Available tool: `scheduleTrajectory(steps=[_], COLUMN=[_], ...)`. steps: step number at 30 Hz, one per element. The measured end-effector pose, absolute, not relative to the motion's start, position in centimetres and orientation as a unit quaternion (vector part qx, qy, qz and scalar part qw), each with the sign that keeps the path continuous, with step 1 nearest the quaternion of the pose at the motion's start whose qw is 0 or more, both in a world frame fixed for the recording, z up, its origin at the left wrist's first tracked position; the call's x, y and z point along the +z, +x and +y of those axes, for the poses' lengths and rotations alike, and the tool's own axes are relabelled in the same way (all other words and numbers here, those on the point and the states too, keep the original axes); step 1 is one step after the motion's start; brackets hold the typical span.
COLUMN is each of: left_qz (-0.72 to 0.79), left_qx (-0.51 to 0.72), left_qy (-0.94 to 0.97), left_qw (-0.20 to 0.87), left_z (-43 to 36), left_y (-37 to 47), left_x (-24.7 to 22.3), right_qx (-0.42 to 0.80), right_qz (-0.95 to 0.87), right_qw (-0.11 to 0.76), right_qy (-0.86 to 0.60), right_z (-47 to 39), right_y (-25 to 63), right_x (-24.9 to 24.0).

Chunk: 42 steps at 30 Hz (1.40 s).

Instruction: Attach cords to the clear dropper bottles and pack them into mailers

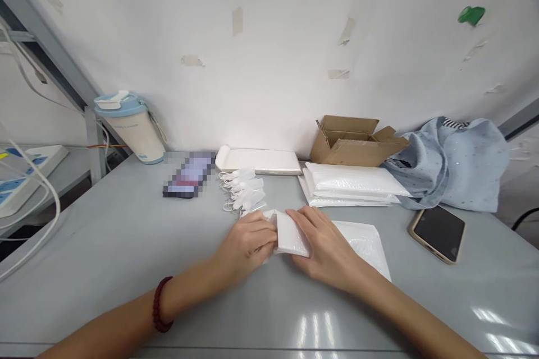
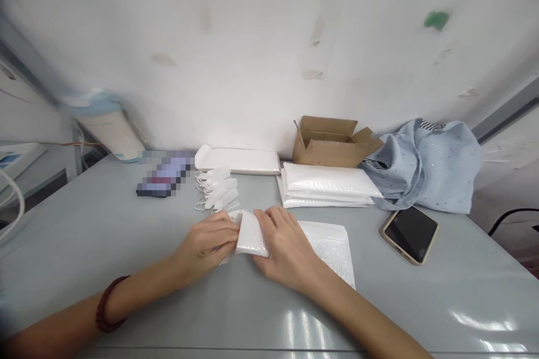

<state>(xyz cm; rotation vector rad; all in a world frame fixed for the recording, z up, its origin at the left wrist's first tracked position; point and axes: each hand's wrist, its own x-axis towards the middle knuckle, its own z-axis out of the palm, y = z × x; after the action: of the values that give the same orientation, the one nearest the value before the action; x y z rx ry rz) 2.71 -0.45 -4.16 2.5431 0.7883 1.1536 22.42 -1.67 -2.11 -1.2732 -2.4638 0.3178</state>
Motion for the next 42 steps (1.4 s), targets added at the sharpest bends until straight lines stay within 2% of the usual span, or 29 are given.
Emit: scheduleTrajectory(steps=[6, 9, 12, 17, 21, 30, 34, 37, 42], left_qz=[0.294, 0.302, 0.375, 0.563, 0.578, 0.595, 0.614, 0.609, 0.508], left_qx=[0.375, 0.420, 0.447, 0.311, 0.268, 0.213, 0.239, 0.307, 0.459], left_qy=[0.874, 0.853, 0.812, 0.765, 0.769, 0.775, 0.751, 0.726, 0.684], left_qw=[0.093, 0.066, 0.031, 0.032, 0.050, 0.012, 0.043, 0.085, 0.252], left_z=[-1.1, -0.6, 0.5, 2.2, 2.7, 2.6, 2.5, 2.0, 0.9], left_y=[3.0, 2.2, 0.8, -1.2, -1.1, -0.3, -0.4, -0.4, -0.3], left_x=[-3.9, -3.1, -2.0, -1.4, -2.3, -2.8, -2.0, -0.9, 0.5], right_qx=[0.132, 0.128, 0.113, 0.090, 0.090, 0.081, 0.083, 0.083, 0.079], right_qz=[-0.873, -0.866, -0.853, -0.841, -0.845, -0.850, -0.849, -0.847, -0.848], right_qw=[0.173, 0.183, 0.192, 0.187, 0.185, 0.192, 0.189, 0.190, 0.190], right_qy=[-0.437, -0.448, -0.472, -0.500, -0.493, -0.483, -0.487, -0.490, -0.488], right_z=[-2.0, -1.7, -1.2, -0.7, -0.8, -0.9, -0.9, -0.8, -0.7], right_y=[22.2, 22.7, 23.2, 23.6, 23.5, 23.4, 23.4, 23.5, 23.5], right_x=[-1.8, -1.5, -1.2, -0.9, -1.0, -1.1, -1.1, -1.2, -1.5])
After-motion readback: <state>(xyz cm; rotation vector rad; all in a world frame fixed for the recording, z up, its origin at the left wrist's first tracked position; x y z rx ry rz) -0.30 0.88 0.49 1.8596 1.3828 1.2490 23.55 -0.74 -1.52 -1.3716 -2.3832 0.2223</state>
